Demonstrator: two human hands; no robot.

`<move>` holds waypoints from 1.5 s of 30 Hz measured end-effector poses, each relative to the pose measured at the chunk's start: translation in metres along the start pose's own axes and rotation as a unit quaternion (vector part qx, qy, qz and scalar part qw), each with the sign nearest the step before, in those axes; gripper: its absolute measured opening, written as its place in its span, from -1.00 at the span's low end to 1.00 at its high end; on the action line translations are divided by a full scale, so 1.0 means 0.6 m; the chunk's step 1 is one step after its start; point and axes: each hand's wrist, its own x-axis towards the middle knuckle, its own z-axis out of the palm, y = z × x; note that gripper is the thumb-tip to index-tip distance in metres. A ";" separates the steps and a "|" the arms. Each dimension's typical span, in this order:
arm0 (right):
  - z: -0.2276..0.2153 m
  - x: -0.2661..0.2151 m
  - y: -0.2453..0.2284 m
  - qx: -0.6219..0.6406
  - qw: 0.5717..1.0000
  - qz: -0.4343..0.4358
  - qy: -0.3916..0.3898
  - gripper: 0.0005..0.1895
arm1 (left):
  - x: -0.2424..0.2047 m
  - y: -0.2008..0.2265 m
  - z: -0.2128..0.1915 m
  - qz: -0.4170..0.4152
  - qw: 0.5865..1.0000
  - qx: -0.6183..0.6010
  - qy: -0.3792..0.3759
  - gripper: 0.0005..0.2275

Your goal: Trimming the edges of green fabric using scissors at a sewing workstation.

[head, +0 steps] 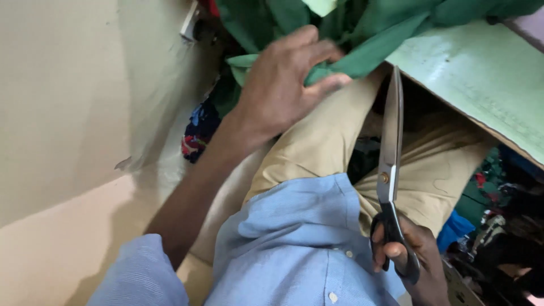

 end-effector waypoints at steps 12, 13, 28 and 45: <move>-0.011 -0.017 -0.001 0.088 0.993 -0.077 0.020 -0.46 | -0.001 0.093 -0.110 -0.078 0.966 -0.220 0.108 -0.81; -0.007 -0.015 -0.003 0.107 0.992 -0.071 0.016 -0.43 | -0.006 0.094 -0.110 -0.065 0.974 -0.191 0.103 -0.83; -0.237 0.146 -0.066 -0.214 0.946 0.008 0.245 -0.25 | -0.048 0.008 -0.112 -0.160 0.982 -0.055 0.083 -0.84; -0.326 0.134 0.001 -0.297 0.931 -0.009 0.213 -0.62 | -0.136 0.004 -0.160 -0.071 0.845 -0.471 0.243 -0.74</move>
